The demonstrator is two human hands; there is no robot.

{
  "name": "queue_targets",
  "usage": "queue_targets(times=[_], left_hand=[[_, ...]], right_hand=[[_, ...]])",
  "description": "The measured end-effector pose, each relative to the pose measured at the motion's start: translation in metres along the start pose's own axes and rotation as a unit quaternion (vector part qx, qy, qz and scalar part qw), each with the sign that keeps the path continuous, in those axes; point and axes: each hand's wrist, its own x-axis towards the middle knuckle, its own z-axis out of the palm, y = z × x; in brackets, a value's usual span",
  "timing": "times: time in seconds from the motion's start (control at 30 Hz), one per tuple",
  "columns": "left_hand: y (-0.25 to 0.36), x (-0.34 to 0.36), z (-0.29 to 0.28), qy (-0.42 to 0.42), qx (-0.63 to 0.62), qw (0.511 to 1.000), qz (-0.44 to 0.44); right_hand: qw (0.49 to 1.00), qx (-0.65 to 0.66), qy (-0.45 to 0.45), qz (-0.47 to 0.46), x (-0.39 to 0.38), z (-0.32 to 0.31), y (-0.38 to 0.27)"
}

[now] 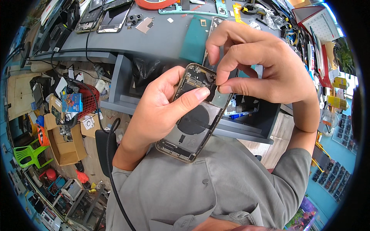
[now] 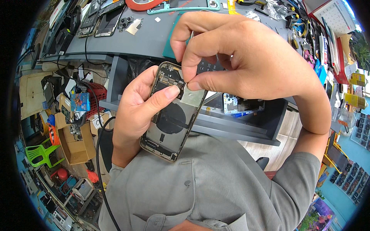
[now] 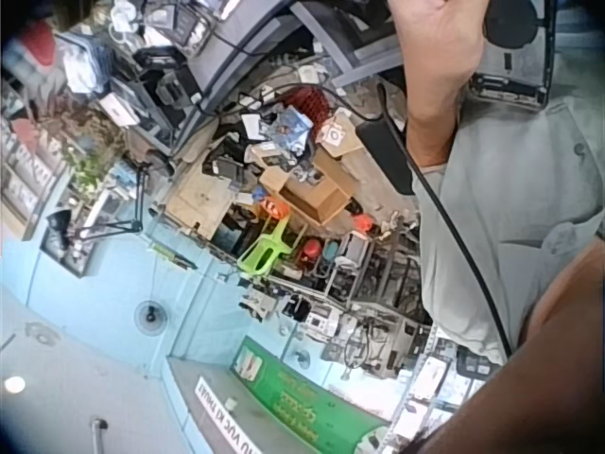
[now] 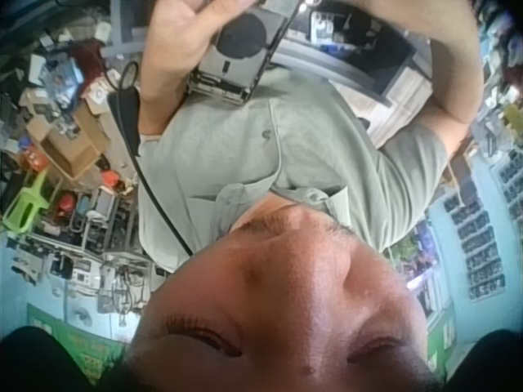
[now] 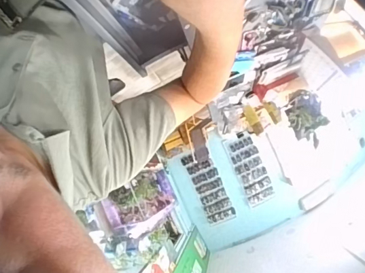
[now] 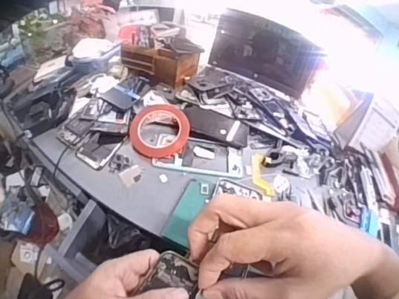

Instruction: The person holds a disassembled smartphone and uses a screwdriver to tighten screws on the internal metal shielding. They then use their fingers to press down and secure the metal plate and other internal components within the phone's chassis.

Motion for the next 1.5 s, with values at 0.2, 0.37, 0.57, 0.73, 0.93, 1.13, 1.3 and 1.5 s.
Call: queue_targets(times=[0.2, 0.37, 0.57, 0.73, 0.93, 1.13, 1.3, 1.5], left_hand=[[0.003, 0.0, 0.001, -0.007, -0.01, 1.0, -0.008], [0.006, -0.001, 0.006, 0.002, 0.003, 1.0, 0.001], [0.004, -0.008, 0.007, 0.05, 0.061, 0.996, 0.053], [0.001, -0.011, 0.014, 0.083, 0.068, 0.988, 0.108], [-0.008, -0.008, 0.009, 0.089, 0.119, 0.983, 0.11], [-0.01, -0.001, 0.001, 0.074, 0.09, 0.987, 0.108], [-0.009, 0.006, -0.006, 0.078, 0.074, 0.989, 0.105], [-0.001, 0.024, -0.013, 0.098, 0.055, 0.988, 0.101]], right_hand=[[1.0, -0.006, 0.0, -0.015, 0.0, 0.0, 0.002], [0.999, -0.038, 0.006, -0.018, -0.002, 0.002, -0.001], [0.994, -0.05, 0.094, 0.025, -0.007, 0.013, -0.01], [0.972, 0.08, 0.126, 0.181, -0.027, 0.03, -0.017], [0.965, 0.09, 0.162, 0.185, -0.028, 0.047, -0.011], [0.953, 0.152, 0.153, 0.214, -0.019, 0.048, -0.007], [0.946, 0.16, 0.135, 0.247, -0.008, 0.044, 0.0], [0.953, 0.086, 0.193, 0.217, -0.007, 0.032, 0.008]])
